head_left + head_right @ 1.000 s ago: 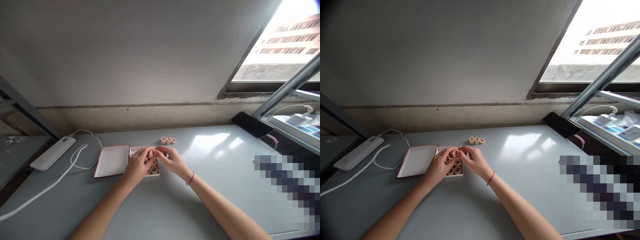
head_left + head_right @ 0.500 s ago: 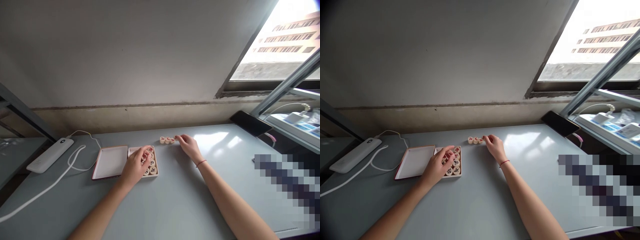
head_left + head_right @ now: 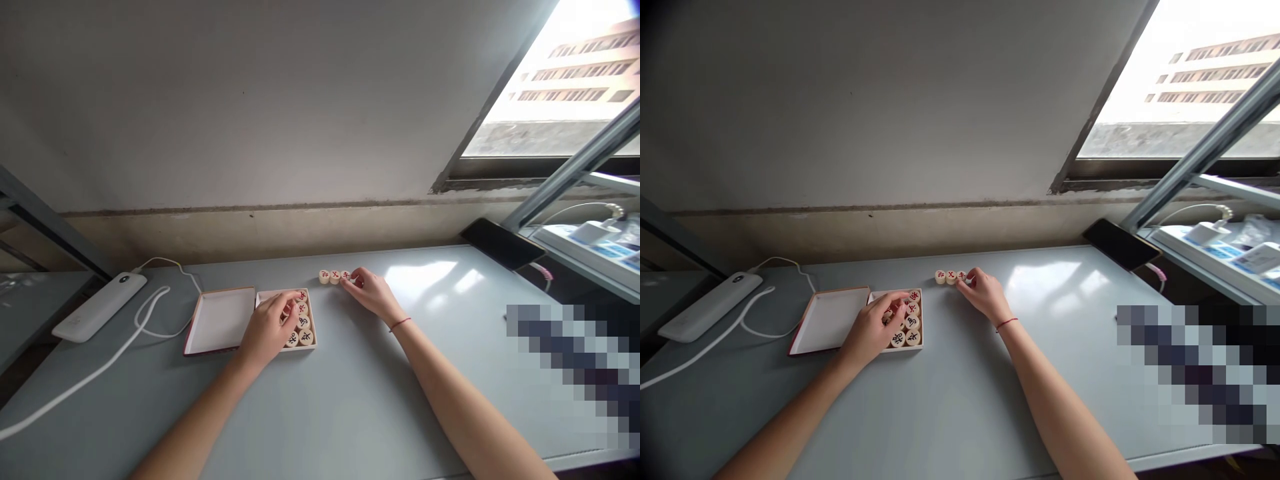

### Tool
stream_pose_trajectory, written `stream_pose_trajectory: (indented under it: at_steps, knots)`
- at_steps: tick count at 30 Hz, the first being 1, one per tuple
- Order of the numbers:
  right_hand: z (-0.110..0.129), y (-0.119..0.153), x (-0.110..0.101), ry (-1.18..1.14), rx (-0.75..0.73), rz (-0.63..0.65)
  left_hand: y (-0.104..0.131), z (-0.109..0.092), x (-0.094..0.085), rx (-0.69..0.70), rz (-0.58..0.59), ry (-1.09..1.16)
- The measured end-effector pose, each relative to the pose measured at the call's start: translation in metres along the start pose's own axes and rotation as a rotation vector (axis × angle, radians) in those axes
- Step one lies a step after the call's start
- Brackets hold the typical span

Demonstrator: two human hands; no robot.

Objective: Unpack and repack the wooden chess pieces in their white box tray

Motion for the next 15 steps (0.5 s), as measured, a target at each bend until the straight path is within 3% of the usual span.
stream_pose_trajectory:
  at_steps: [15]
  knots:
    - [0.0032, 0.0005, 0.0046, 0.179, -0.100, -0.059, -0.0019, 0.0024, 0.0001, 0.042, -0.009, -0.052]
Point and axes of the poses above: each hand's wrist, its own y-axis away from the middle knuckle, its own x-axis out of the palm, z = x × y, the point moved 6 cm from there along -y, towards the middle knuckle, and after that the axes turned 10 degrees about x, right-handed, at the moved point
